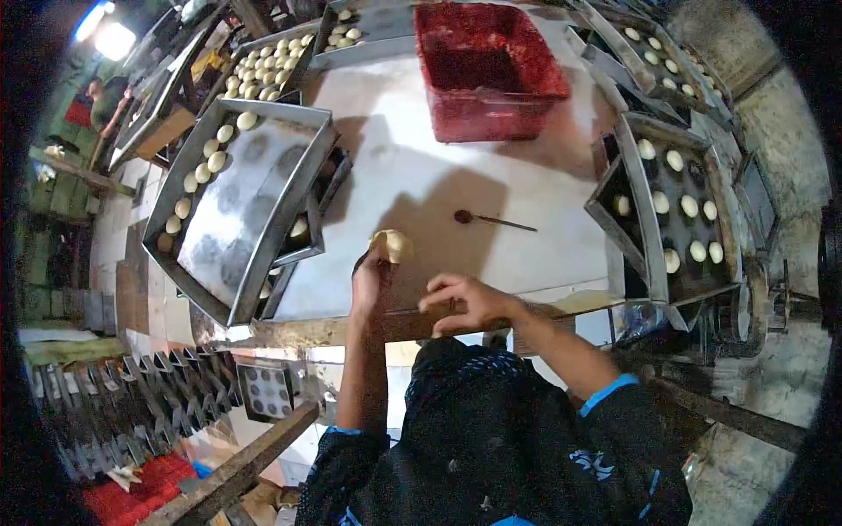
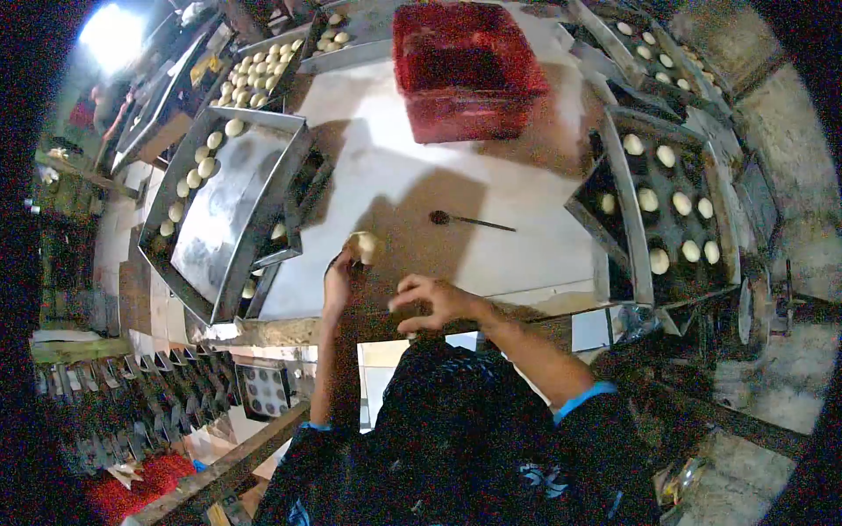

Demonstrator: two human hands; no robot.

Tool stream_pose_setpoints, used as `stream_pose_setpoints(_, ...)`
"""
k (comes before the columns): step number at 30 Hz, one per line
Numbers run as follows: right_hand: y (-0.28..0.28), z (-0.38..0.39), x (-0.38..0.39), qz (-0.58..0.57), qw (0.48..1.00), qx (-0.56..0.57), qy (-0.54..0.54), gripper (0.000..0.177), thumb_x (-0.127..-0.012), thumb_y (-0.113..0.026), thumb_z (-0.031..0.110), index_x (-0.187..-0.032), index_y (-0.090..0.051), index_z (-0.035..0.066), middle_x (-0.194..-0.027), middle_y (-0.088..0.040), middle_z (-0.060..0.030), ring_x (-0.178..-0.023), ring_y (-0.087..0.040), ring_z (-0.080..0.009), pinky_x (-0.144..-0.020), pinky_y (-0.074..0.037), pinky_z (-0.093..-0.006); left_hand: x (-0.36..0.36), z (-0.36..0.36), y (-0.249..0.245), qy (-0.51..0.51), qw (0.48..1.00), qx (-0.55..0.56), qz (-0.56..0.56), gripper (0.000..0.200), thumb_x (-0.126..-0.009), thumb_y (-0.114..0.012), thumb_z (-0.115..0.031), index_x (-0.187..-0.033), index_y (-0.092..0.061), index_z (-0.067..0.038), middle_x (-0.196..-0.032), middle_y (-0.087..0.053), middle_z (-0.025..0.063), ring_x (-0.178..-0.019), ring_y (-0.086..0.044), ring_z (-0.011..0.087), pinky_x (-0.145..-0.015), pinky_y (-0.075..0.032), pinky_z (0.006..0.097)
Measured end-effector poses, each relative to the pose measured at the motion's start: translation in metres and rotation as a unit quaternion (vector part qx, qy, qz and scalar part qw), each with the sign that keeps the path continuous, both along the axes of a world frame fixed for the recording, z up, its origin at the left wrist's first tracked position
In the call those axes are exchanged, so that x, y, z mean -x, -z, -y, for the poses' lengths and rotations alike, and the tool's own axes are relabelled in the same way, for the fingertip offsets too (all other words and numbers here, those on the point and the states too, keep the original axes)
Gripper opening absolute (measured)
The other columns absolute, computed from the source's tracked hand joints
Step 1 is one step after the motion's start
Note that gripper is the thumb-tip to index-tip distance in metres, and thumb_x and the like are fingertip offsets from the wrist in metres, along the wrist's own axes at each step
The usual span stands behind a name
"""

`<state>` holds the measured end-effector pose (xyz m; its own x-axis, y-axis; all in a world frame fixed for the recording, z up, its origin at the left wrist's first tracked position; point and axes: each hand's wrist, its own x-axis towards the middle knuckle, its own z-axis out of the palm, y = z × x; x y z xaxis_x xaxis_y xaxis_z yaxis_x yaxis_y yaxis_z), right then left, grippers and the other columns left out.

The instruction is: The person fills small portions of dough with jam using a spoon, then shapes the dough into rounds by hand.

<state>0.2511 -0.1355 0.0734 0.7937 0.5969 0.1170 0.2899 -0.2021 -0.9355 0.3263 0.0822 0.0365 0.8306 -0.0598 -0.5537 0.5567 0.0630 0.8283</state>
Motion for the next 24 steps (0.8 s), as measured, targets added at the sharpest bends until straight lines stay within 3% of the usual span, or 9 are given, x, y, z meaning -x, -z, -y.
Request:
stream_pose_setpoints(2,-0.022,0.030,0.025,-0.186,0.945,-0.244,0.113,0.040,-0.085,-0.065,0.027,-0.120,-0.064,0.008,-0.118,-0.055,-0.0105,-0.116,-0.050,-0.0261,-0.103,-0.036,-0.0419,0.033,0.042,-0.049,-0.065,0.960,0.273,-0.013,0.040,-0.097,-0.052,-0.034,-0.114,-0.060,0.002,-0.101,-0.066,0.0103,-0.089,-0.063,0.0189,-0.078,-0.050,0.0332)
stream_pose_setpoints(4,-0.029,0.072,0.036,-0.048,0.970,-0.217,0.100,0.049,-0.093,-0.049,0.039,-0.132,-0.058,0.010,-0.146,-0.026,-0.0148,-0.132,-0.029,-0.0280,-0.110,-0.026,-0.0458,0.057,0.068,-0.048,0.000,0.969,0.244,-0.033,0.040,-0.097,-0.052,-0.034,-0.113,-0.060,0.001,-0.101,-0.066,0.0099,-0.089,-0.064,0.0188,-0.082,-0.051,0.0329)
stream_pose_setpoints(9,-0.054,0.109,0.083,0.238,0.914,0.131,0.300,0.050,-0.095,-0.044,0.044,-0.129,-0.059,0.011,-0.142,-0.029,-0.0271,-0.127,-0.032,-0.0406,-0.108,-0.023,-0.0504,0.119,0.164,-0.083,0.030,0.957,0.269,0.104,0.030,-0.095,-0.060,-0.024,-0.109,-0.061,0.002,-0.097,-0.066,0.0089,-0.083,-0.064,0.0168,-0.077,-0.052,0.0314)
stream_pose_setpoints(12,-0.073,0.134,0.105,0.230,0.905,0.099,0.343,0.049,-0.094,-0.046,0.042,-0.126,-0.059,0.008,-0.139,-0.033,-0.0253,-0.123,-0.037,-0.0383,-0.104,-0.030,-0.0494,0.135,0.186,-0.089,0.017,0.959,0.259,0.112,0.025,-0.095,-0.059,-0.019,-0.105,-0.063,0.003,-0.105,-0.065,0.0098,-0.087,-0.064,0.0176,-0.082,-0.052,0.0325)
stream_pose_setpoints(14,-0.057,0.138,0.096,0.222,0.842,-0.064,0.488,0.035,-0.091,-0.051,0.026,-0.115,-0.062,0.002,-0.118,-0.047,-0.0208,-0.102,-0.051,-0.0323,-0.089,-0.043,-0.0414,0.145,0.200,-0.093,-0.016,0.963,0.235,0.133,0.027,-0.095,-0.060,-0.019,-0.109,-0.062,0.004,-0.107,-0.065,0.0108,-0.094,-0.064,0.0183,-0.086,-0.052,0.0331)
stream_pose_setpoints(18,-0.059,0.124,0.060,0.222,0.836,-0.061,0.498,0.022,-0.093,-0.045,0.014,-0.099,-0.063,0.001,-0.101,-0.052,-0.0171,-0.091,-0.055,-0.0265,-0.080,-0.045,-0.0366,0.170,0.214,-0.099,0.179,0.961,0.025,0.210,0.039,-0.102,-0.045,-0.022,-0.129,-0.051,0.006,-0.113,-0.061,0.0101,-0.103,-0.058,0.0174,-0.093,-0.045,0.0303)
stream_pose_setpoints(22,-0.044,0.107,0.014,0.029,0.896,-0.176,0.406,0.030,-0.097,-0.045,0.021,-0.095,-0.063,-0.003,-0.091,-0.057,-0.0135,-0.079,-0.055,-0.0198,-0.075,-0.045,-0.0298,0.120,0.173,-0.080,0.088,0.937,0.331,0.073,0.045,-0.101,-0.044,-0.026,-0.130,-0.048,0.008,-0.122,-0.059,0.0167,-0.111,-0.058,0.0221,-0.096,-0.046,0.0352)
stream_pose_setpoints(23,-0.035,0.105,-0.003,-0.077,0.890,-0.222,0.392,0.026,-0.095,-0.052,0.023,-0.095,-0.064,0.000,-0.089,-0.057,-0.0157,-0.077,-0.056,-0.0202,-0.073,-0.047,-0.0306,0.105,0.157,-0.063,0.124,0.925,0.313,0.175,0.043,-0.100,-0.048,-0.025,-0.129,-0.049,0.006,-0.123,-0.059,0.0160,-0.112,-0.058,0.0234,-0.098,-0.045,0.0357)
stream_pose_setpoints(24,-0.016,0.105,-0.021,-0.074,0.892,-0.217,0.389,0.026,-0.095,-0.052,0.023,-0.095,-0.064,0.000,-0.089,-0.057,-0.0157,-0.077,-0.056,-0.0202,-0.073,-0.047,-0.0306,0.087,0.151,-0.063,-0.011,0.901,0.434,0.012,0.044,-0.098,-0.051,-0.025,-0.129,-0.050,0.007,-0.123,-0.059,0.0153,-0.113,-0.057,0.0234,-0.099,-0.043,0.0361)
